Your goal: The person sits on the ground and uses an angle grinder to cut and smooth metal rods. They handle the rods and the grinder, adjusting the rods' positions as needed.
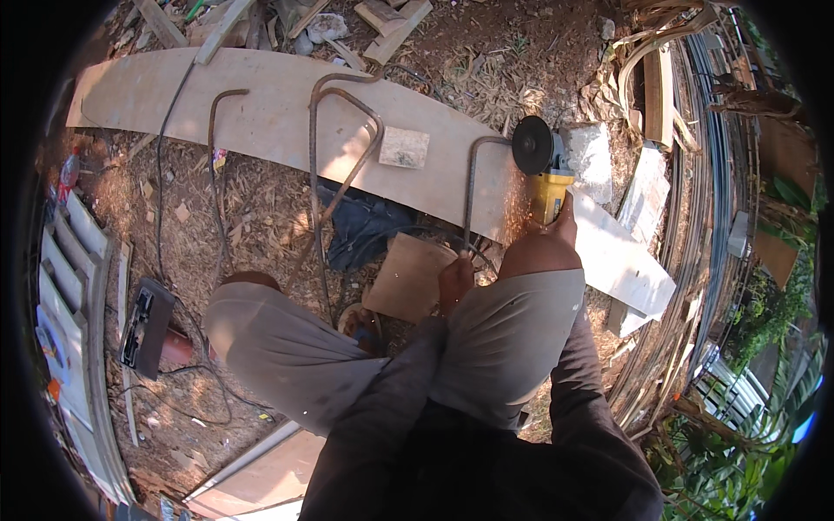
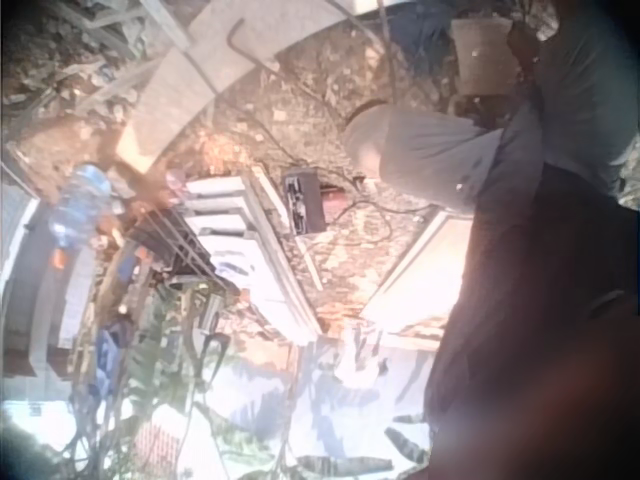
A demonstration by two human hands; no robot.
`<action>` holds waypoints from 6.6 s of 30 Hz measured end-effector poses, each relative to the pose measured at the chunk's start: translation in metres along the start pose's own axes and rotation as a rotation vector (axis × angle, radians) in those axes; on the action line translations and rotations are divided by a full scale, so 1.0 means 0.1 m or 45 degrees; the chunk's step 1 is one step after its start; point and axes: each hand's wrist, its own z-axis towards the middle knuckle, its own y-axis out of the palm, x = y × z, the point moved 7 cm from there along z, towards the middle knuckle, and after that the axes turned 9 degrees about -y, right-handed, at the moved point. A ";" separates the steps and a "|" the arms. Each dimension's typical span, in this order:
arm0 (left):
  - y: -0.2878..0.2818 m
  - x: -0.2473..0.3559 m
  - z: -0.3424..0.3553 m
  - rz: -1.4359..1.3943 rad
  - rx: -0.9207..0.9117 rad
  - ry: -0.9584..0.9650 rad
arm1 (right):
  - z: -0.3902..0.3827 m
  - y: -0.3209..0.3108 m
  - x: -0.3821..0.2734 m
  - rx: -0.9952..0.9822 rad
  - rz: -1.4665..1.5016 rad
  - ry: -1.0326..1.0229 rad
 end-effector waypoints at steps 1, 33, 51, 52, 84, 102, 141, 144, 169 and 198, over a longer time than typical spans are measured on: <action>0.01 -0.03 0.02 -0.022 -0.002 -0.024 | 0.01 0.00 0.05 -0.005 0.019 0.045; 0.01 0.03 0.00 0.043 -0.023 0.110 | 0.01 -0.01 -0.01 0.010 -0.047 -0.038; -0.01 0.11 -0.05 0.000 -0.033 -0.050 | 0.06 0.00 0.08 0.002 0.045 0.001; -0.01 0.12 -0.05 0.012 -0.023 -0.039 | 0.10 0.05 0.12 0.038 0.158 0.021; 0.03 -0.01 0.03 0.053 0.029 -0.105 | 0.06 -0.01 -0.03 -0.006 -0.082 0.005; 0.03 0.02 -0.01 0.132 0.071 0.020 | 0.10 0.07 0.10 0.102 -0.056 0.004; 0.00 0.14 -0.03 0.168 0.106 0.028 | 0.14 0.01 0.00 0.026 -0.169 -0.066; 0.01 0.15 -0.04 0.172 0.103 0.056 | 0.15 0.04 0.01 -0.004 -0.020 -0.052; -1.51 4.99 -1.84 -0.518 -0.257 1.086 | 0.11 0.10 0.60 0.036 0.435 -0.007; -2.91 2.33 0.16 0.944 0.294 0.678 | 0.09 0.01 0.15 0.119 0.449 -0.122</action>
